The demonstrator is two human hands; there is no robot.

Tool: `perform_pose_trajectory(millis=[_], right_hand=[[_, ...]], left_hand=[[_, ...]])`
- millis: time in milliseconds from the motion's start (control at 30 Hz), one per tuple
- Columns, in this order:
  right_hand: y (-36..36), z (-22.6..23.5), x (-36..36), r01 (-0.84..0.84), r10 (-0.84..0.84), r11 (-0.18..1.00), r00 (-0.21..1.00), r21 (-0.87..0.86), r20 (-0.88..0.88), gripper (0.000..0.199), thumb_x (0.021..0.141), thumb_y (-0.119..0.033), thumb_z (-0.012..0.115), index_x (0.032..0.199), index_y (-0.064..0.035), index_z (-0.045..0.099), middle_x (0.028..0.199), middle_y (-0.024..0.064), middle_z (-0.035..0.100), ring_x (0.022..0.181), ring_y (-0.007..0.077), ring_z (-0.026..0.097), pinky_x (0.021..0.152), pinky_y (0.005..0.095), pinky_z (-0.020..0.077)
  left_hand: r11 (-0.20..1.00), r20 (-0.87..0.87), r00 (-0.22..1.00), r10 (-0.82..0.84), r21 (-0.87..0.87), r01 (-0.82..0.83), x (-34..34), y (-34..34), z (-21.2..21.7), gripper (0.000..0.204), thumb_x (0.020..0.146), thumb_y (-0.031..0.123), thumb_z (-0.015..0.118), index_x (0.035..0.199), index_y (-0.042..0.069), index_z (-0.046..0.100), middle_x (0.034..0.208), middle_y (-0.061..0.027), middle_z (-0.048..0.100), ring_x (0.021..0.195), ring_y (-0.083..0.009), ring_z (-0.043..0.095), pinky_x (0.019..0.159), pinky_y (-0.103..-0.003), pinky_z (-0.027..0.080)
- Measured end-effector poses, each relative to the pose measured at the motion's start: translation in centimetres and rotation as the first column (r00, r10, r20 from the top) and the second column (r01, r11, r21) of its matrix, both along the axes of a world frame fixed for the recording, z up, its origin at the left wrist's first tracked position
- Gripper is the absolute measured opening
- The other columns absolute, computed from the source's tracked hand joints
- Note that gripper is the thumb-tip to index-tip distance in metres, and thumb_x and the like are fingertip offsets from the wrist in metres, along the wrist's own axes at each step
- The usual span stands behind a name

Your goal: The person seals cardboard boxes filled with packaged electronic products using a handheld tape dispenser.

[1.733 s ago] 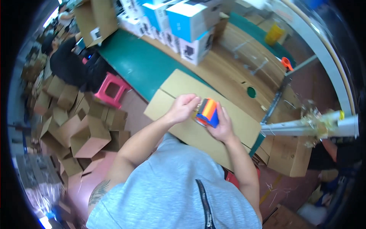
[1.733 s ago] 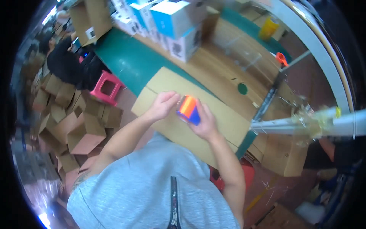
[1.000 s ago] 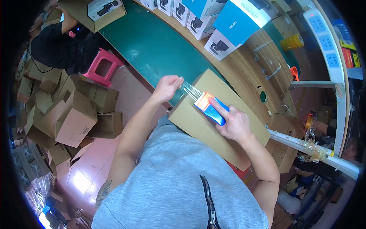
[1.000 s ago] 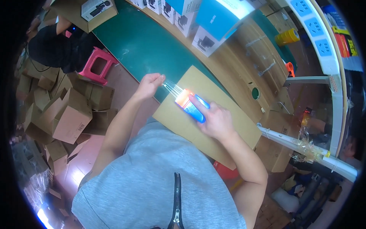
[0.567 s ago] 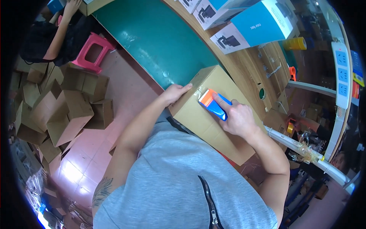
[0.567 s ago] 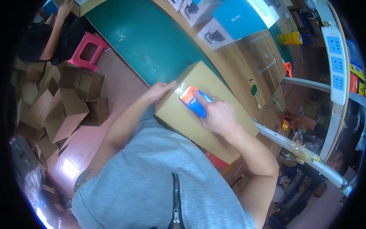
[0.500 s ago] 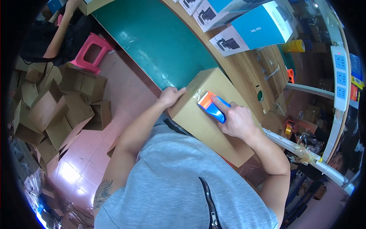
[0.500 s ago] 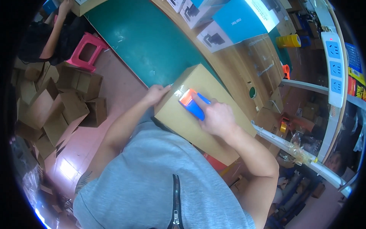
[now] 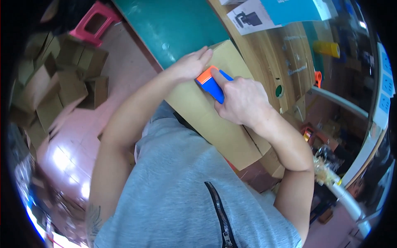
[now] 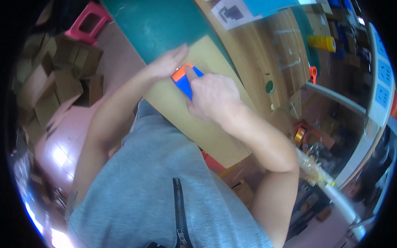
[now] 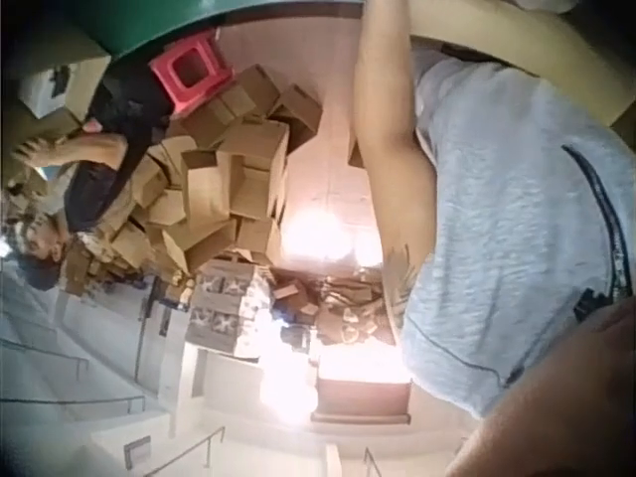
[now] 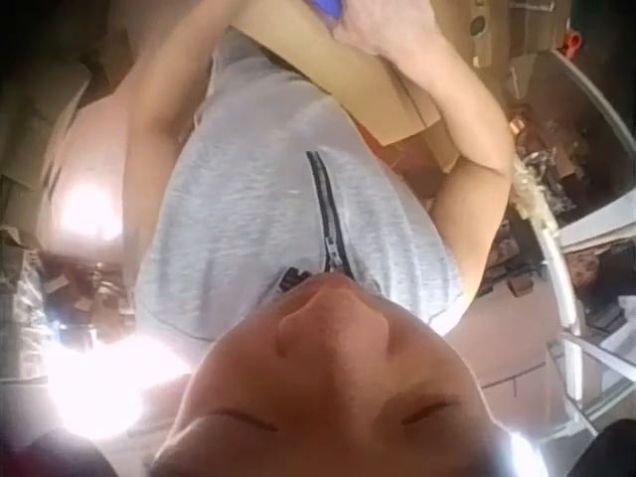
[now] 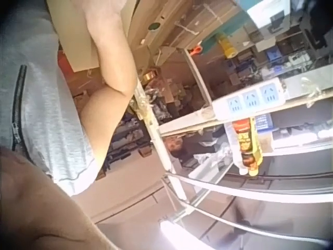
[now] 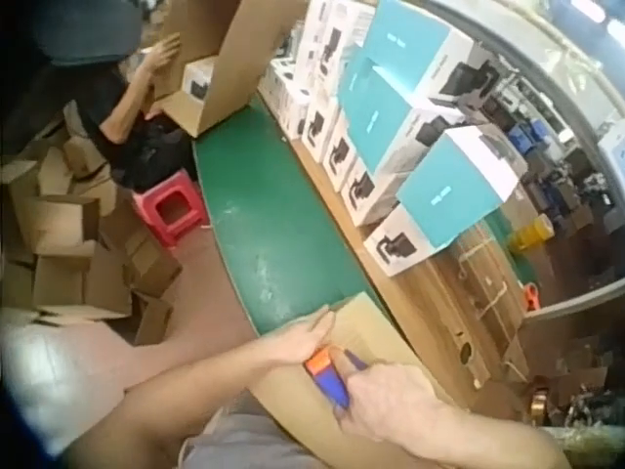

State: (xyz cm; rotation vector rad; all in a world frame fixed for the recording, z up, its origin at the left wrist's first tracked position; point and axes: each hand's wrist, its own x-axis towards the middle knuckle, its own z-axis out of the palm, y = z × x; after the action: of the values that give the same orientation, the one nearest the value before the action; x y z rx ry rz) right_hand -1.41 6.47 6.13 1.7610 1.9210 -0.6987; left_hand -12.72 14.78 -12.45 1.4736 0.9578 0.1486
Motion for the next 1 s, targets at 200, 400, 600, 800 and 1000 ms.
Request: perform_pose_trajectory(millis=[200,400,600,800,1000], right_hand=[[-8.7,-0.5,5.1,-0.010,0.010,1.000,1.000,-0.022,0.014,0.062,0.072,-0.023,0.061,0.131,-0.0085,0.049,0.071,0.0228,0.065,0.070,0.0398,0.066,0.066,0.0489,0.0543],[-16.3,-0.1,8.6,-0.003,0.012,0.991,0.998,-0.134,0.064,0.059,0.076,-0.022,0.060,0.130,-0.0016,0.047,0.083,0.0212,0.067,0.079,0.0358,0.067,0.071,0.0442,0.0549],[-24.1,0.9,12.1,0.050,-0.045,0.990,0.998,-0.130,0.040,0.052,0.076,-0.022,0.061,0.123,-0.0021,0.052,0.081,0.0200,0.067,0.080,0.0343,0.068,0.072,0.0437,0.0547],[-28.3,0.3,14.6,0.124,-0.124,0.990,0.992,-0.063,-0.003,0.050,0.073,-0.023,0.062,0.121,-0.0080,0.055,0.075,0.0187,0.066,0.075,0.0361,0.067,0.068,0.0457,0.0536],[-34.3,0.6,17.1,0.166,-0.166,0.986,0.986,-0.012,-0.003,0.058,0.069,-0.023,0.064,0.126,-0.0145,0.054,0.070,0.0188,0.065,0.069,0.0376,0.065,0.063,0.0474,0.0530]], left_hand=[[0.851,-0.301,0.948,0.108,0.521,0.069,0.0,-1.2,2.2,0.059,0.097,0.052,0.032,0.136,0.010,0.048,0.139,-0.0153,0.048,0.125,-0.0344,0.047,0.103,-0.043,0.039],[0.698,-0.332,0.918,0.216,0.710,0.092,0.3,-1.0,2.6,0.056,0.096,0.051,0.035,0.130,0.011,0.054,0.137,-0.0126,0.051,0.126,-0.0320,0.047,0.102,-0.047,0.039],[0.446,-0.462,0.837,0.293,0.841,0.308,0.1,-1.6,4.3,0.073,0.089,0.052,0.051,0.147,0.012,0.031,0.112,-0.0276,0.061,0.107,-0.0304,0.062,0.093,-0.040,0.047],[0.201,-0.571,0.820,-0.030,0.800,0.565,10.8,-19.6,4.6,0.064,0.092,0.054,0.042,0.146,0.021,0.036,0.154,-0.0114,0.027,0.142,-0.0335,0.023,0.113,-0.056,0.017],[0.206,-0.489,0.863,-0.126,0.838,0.505,11.8,-22.6,4.4,0.067,0.090,0.058,0.040,0.148,0.025,0.031,0.156,-0.0082,0.022,0.145,-0.0303,0.017,0.115,-0.056,0.011]])
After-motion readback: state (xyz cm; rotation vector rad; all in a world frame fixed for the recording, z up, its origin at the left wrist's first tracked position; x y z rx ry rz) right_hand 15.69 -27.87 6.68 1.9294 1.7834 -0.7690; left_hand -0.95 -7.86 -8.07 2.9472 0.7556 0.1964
